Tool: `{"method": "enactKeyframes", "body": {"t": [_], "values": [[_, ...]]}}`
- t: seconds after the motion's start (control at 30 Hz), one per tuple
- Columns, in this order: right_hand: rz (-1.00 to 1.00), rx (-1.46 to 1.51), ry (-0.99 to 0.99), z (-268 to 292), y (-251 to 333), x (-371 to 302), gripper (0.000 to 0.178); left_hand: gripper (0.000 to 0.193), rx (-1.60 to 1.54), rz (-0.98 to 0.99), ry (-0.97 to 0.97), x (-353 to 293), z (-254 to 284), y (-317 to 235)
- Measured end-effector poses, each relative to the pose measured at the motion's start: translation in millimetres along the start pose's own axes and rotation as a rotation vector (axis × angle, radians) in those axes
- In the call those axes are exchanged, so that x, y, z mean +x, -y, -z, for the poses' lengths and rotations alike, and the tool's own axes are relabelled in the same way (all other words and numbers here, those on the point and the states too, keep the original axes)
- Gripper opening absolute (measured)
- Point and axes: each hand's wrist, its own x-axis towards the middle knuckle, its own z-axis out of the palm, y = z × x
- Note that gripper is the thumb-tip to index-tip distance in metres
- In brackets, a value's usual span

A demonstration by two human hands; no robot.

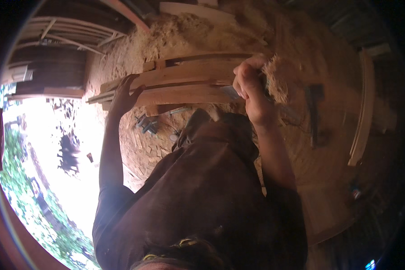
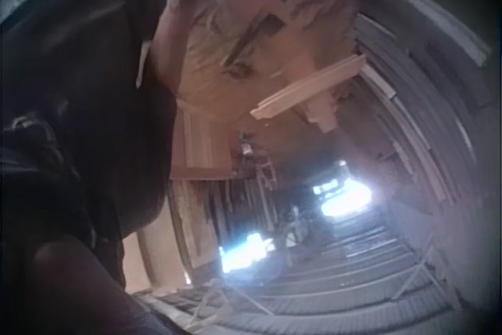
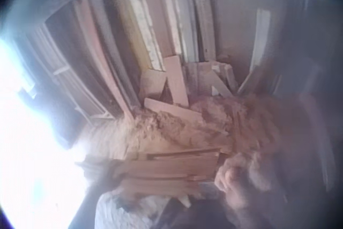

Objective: The person carves a curved wooden piece using a chisel and mallet, repeatedly striking the chisel to remove wood shavings. They occasionally pause to clear debris and inspect the carved surface.

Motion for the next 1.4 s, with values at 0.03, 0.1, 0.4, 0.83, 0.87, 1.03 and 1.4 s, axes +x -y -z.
{"method": "enactKeyframes", "body": {"t": [0.03,0.1,0.4,0.83,0.87,1.03,1.4], "values": [[0.02,0.008,0.068,-6,-4,6,0.029,0.069,0.047,0.045,-0.063,-13,-6,12],[0.035,0.03,0.175,-23,-15,18,0.031,0.08,0.051,0.085,-0.165,-32,-19,37],[0.047,-0.073,0.527,-105,-64,44,0.034,0.089,-0.194,0.058,-0.523,-44,-74,61],[0.066,-0.267,0.842,-150,-84,63,0.029,0.087,-0.302,0.152,-0.623,-48,-78,47],[0.067,-0.274,0.864,-149,-89,67,0.029,0.087,-0.309,0.158,-0.625,-47,-78,47],[0.171,-0.344,0.939,-163,-104,63,0.023,0.082,-0.254,0.172,-0.628,-44,-80,48],[-0.169,0.058,0.658,-148,-121,79,0.02,0.081,-0.211,0.175,-0.642,-44,-85,49]]}}
